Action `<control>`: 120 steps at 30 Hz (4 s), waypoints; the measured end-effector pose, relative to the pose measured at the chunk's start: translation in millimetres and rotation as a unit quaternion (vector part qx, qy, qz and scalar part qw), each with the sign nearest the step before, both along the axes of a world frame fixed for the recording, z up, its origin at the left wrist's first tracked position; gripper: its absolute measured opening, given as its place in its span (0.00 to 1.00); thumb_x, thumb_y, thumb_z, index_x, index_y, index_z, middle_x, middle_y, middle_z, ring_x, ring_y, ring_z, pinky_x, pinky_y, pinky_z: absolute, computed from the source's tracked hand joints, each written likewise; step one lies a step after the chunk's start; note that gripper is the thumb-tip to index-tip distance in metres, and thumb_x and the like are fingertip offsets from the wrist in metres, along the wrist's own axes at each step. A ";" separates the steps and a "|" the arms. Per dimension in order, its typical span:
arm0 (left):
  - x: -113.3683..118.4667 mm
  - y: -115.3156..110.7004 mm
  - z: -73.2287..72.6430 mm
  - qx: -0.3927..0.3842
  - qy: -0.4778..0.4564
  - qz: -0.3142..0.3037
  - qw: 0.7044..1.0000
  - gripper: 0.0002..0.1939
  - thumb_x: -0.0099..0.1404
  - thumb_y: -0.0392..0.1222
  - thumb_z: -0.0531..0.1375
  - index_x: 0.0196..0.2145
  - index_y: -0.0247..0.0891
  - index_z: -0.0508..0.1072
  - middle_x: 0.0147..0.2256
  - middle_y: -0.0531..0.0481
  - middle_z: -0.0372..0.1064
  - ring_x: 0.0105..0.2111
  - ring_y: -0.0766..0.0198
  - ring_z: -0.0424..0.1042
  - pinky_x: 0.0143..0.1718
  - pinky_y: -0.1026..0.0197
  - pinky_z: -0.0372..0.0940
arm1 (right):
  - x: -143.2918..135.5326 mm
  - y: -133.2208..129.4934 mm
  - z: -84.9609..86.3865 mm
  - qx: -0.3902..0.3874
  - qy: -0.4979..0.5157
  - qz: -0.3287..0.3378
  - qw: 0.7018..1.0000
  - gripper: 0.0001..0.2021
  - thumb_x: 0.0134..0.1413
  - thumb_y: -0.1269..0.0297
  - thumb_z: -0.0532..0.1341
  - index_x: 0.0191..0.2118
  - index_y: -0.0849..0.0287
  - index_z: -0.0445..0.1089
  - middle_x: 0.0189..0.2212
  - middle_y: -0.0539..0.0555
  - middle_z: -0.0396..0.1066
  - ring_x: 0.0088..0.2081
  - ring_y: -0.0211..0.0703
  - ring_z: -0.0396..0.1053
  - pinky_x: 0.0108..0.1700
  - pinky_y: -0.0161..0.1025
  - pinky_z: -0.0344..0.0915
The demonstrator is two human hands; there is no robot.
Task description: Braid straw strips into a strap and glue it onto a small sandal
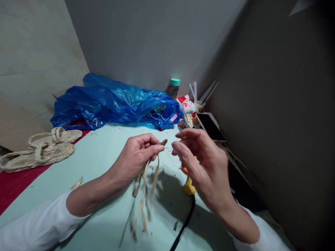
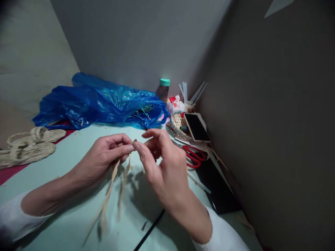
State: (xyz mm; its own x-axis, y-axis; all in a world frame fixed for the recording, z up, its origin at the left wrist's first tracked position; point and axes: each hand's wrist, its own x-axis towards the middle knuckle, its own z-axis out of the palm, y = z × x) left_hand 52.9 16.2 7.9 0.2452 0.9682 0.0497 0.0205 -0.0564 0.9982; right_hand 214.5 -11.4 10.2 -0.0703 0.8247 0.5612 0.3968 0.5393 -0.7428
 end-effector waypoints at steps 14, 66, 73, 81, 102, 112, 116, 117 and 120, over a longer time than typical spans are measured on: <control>5.6 -13.1 -2.3 -0.061 0.016 -0.055 0.996 0.05 0.64 0.41 0.61 0.37 0.39 0.76 0.24 0.56 0.68 0.18 0.74 0.51 0.20 0.66 0.46 | 4.7 24.1 -11.9 -0.233 0.261 0.117 0.930 0.15 0.53 0.58 0.67 0.24 0.60 0.66 0.19 0.45 0.65 0.21 0.30 0.57 0.23 0.30 0.52; 2.4 -21.9 -27.7 0.528 0.365 0.028 0.766 0.10 0.64 0.26 0.55 0.39 0.33 0.74 0.33 0.42 0.75 0.35 0.58 0.75 0.38 0.59 0.66 | -5.4 18.7 -21.5 -0.251 0.292 0.102 0.917 0.10 0.56 0.61 0.63 0.29 0.59 0.65 0.17 0.42 0.59 0.19 0.30 0.50 0.22 0.32 0.47; 1.4 -15.4 -7.9 0.337 0.242 0.092 0.905 0.05 0.66 0.37 0.58 0.39 0.39 0.72 0.36 0.47 0.72 0.39 0.57 0.69 0.42 0.56 0.63 | -6.9 17.5 -22.1 -0.248 0.249 0.109 0.930 0.09 0.60 0.58 0.60 0.34 0.56 0.62 0.22 0.43 0.62 0.20 0.31 0.50 0.22 0.33 0.46; 6.4 -6.8 -5.8 0.020 0.042 -0.017 0.999 0.08 0.67 0.44 0.58 0.40 0.39 0.74 0.26 0.56 0.65 0.19 0.72 0.54 0.19 0.66 0.51 | -6.3 9.6 -22.1 -0.231 0.141 0.147 0.951 0.04 0.65 0.62 0.53 0.42 0.54 0.57 0.29 0.45 0.63 0.26 0.33 0.58 0.27 0.33 0.53; -0.5 3.2 -12.0 0.001 0.011 0.087 0.996 0.08 0.58 0.43 0.66 0.26 0.35 0.79 0.14 0.57 0.60 0.17 0.71 0.54 0.20 0.66 0.51 | -14.3 2.0 -44.6 0.161 -0.341 0.001 0.926 0.11 0.64 0.75 0.48 0.38 0.60 0.66 0.27 0.57 0.71 0.29 0.45 0.64 0.28 0.41 0.51; 0.7 -0.3 -4.8 -0.036 -0.003 -0.008 0.999 0.08 0.59 0.41 0.64 0.26 0.34 0.76 0.23 0.53 0.66 0.22 0.72 0.59 0.24 0.67 0.54 | 1.4 10.4 -9.0 -0.027 -0.062 0.008 0.998 0.07 0.63 0.59 0.60 0.41 0.57 0.70 0.26 0.49 0.70 0.25 0.36 0.65 0.31 0.36 0.59; 5.6 -8.0 0.9 -0.015 0.057 -0.023 0.998 0.07 0.59 0.39 0.63 0.25 0.35 0.78 0.24 0.52 0.70 0.26 0.67 0.64 0.28 0.65 0.59 | 6.0 17.0 -6.8 -0.104 0.011 0.076 0.992 0.09 0.63 0.61 0.59 0.33 0.57 0.71 0.28 0.48 0.70 0.30 0.37 0.65 0.35 0.35 0.60; 6.8 -8.9 1.8 -0.012 0.063 -0.016 0.998 0.07 0.58 0.40 0.64 0.24 0.36 0.78 0.23 0.52 0.69 0.25 0.67 0.63 0.27 0.64 0.59 | 6.3 17.6 -7.9 -0.107 0.030 0.071 0.991 0.10 0.63 0.62 0.58 0.31 0.57 0.71 0.28 0.48 0.70 0.30 0.36 0.65 0.35 0.35 0.60; 9.4 -9.8 4.4 0.005 0.077 0.013 0.997 0.04 0.56 0.38 0.65 0.24 0.38 0.79 0.21 0.53 0.69 0.25 0.65 0.65 0.27 0.64 0.61 | 6.0 18.4 -11.4 -0.119 0.092 0.036 0.988 0.11 0.63 0.62 0.59 0.28 0.58 0.69 0.24 0.47 0.68 0.27 0.35 0.62 0.33 0.34 0.58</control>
